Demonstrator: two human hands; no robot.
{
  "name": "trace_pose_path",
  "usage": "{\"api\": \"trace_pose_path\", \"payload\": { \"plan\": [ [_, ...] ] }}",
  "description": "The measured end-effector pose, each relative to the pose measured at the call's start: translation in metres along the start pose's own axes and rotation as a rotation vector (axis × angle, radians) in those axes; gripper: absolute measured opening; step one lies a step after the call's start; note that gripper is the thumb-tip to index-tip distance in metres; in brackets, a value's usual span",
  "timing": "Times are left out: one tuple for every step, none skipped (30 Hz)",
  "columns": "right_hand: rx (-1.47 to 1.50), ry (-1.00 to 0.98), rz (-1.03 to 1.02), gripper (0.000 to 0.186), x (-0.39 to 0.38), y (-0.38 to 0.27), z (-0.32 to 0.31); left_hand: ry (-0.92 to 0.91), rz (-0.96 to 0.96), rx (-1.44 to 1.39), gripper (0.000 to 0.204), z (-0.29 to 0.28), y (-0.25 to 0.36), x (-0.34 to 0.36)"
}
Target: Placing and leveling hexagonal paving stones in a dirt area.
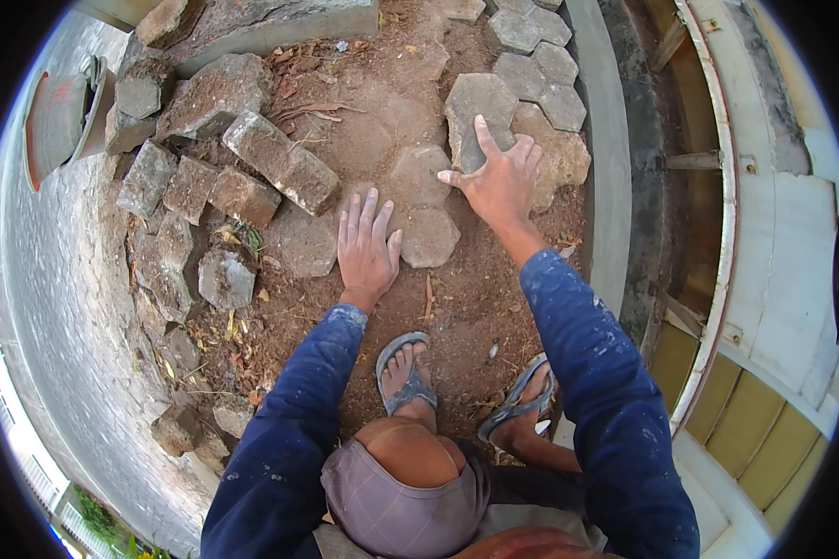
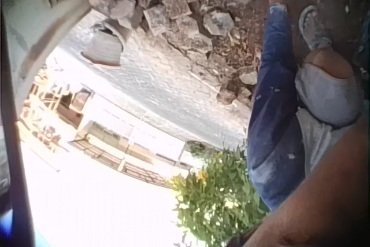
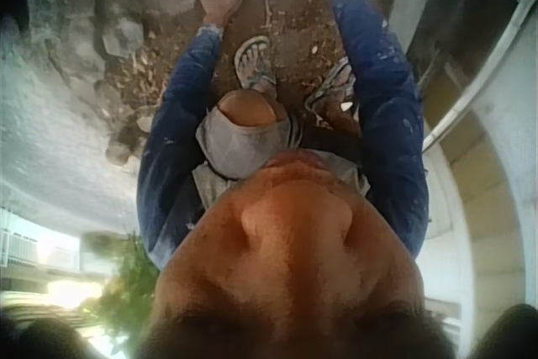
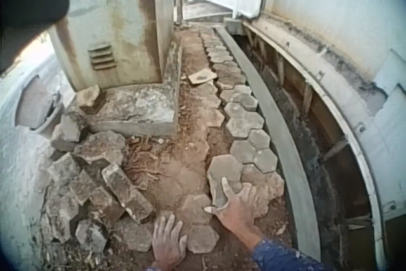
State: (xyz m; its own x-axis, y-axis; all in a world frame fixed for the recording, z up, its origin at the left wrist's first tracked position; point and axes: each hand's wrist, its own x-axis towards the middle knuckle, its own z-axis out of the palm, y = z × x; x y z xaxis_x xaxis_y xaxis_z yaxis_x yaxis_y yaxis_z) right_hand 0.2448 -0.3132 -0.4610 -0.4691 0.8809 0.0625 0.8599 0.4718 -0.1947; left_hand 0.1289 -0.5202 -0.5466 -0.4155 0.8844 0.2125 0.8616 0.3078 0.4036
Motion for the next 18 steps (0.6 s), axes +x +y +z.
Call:
{"api": "trace_pose_path", "payload": {
  "plan": [
    [0.0,-0.023,0.015,0.095,-0.002,-0.002,-0.002,-0.008,-0.005,0.036,0.049,0.003,-0.001,-0.001],
    [0.002,-0.046,0.029,0.094,-0.003,-0.004,-0.003,-0.008,-0.004,0.03,0.049,0.007,-0.003,0.0],
    [-0.006,-0.048,0.035,0.094,-0.002,-0.004,-0.002,-0.005,-0.002,0.034,0.048,0.007,-0.003,0.002],
    [-0.004,-0.018,0.042,0.094,-0.001,-0.004,0.0,-0.003,0.0,0.039,0.048,0.007,-0.002,0.003],
    [-0.001,0.011,0.048,0.094,-0.001,-0.004,0.0,-0.007,0.002,0.033,0.048,0.008,0.0,0.002],
    [0.0,0.011,0.047,0.094,0.001,-0.006,-0.001,-0.006,-0.001,0.035,0.048,0.009,0.0,0.001],
    [0.01,-0.027,0.079,0.094,0.001,-0.008,-0.002,-0.005,-0.004,0.038,0.048,0.009,-0.001,0.0],
    [0.022,-0.066,0.11,0.095,0.002,-0.011,-0.003,-0.004,-0.006,0.041,0.048,0.01,-0.002,0.0],
    [0.024,-0.068,0.108,0.095,0.004,-0.014,-0.004,0.002,-0.008,0.052,0.049,0.01,-0.003,-0.001],
    [0.035,-0.08,0.142,0.095,0.007,-0.018,-0.006,0.007,-0.011,0.063,0.05,0.01,-0.003,-0.002],
    [0.046,-0.092,0.175,0.095,0.01,-0.022,-0.006,0.008,-0.014,0.068,0.05,0.01,-0.003,-0.002],
    [0.043,-0.091,0.18,0.095,0.016,-0.022,-0.005,0.002,-0.016,0.067,0.05,0.011,-0.002,0.001],
    [0.031,-0.059,0.173,0.095,0.026,-0.022,-0.002,-0.004,-0.019,0.068,0.05,0.011,-0.001,0.002],
    [0.017,-0.027,0.166,0.095,0.032,-0.022,-0.001,-0.006,-0.015,0.065,0.05,0.012,0.0,0.001],
    [0.017,-0.024,0.165,0.095,0.035,-0.016,0.003,-0.004,-0.018,0.056,0.05,0.013,0.0,0.002],
    [0.03,-0.006,0.095,0.095,0.036,-0.006,0.007,-0.002,-0.021,0.044,0.05,0.014,0.001,0.002],
    [0.041,0.014,0.026,0.095,0.037,0.003,0.011,0.001,-0.019,0.041,0.05,0.013,0.001,0.002],
    [0.039,0.016,0.027,0.095,0.036,0.001,0.01,0.004,-0.018,0.049,0.05,0.012,-0.001,0.001]
  ]
}}
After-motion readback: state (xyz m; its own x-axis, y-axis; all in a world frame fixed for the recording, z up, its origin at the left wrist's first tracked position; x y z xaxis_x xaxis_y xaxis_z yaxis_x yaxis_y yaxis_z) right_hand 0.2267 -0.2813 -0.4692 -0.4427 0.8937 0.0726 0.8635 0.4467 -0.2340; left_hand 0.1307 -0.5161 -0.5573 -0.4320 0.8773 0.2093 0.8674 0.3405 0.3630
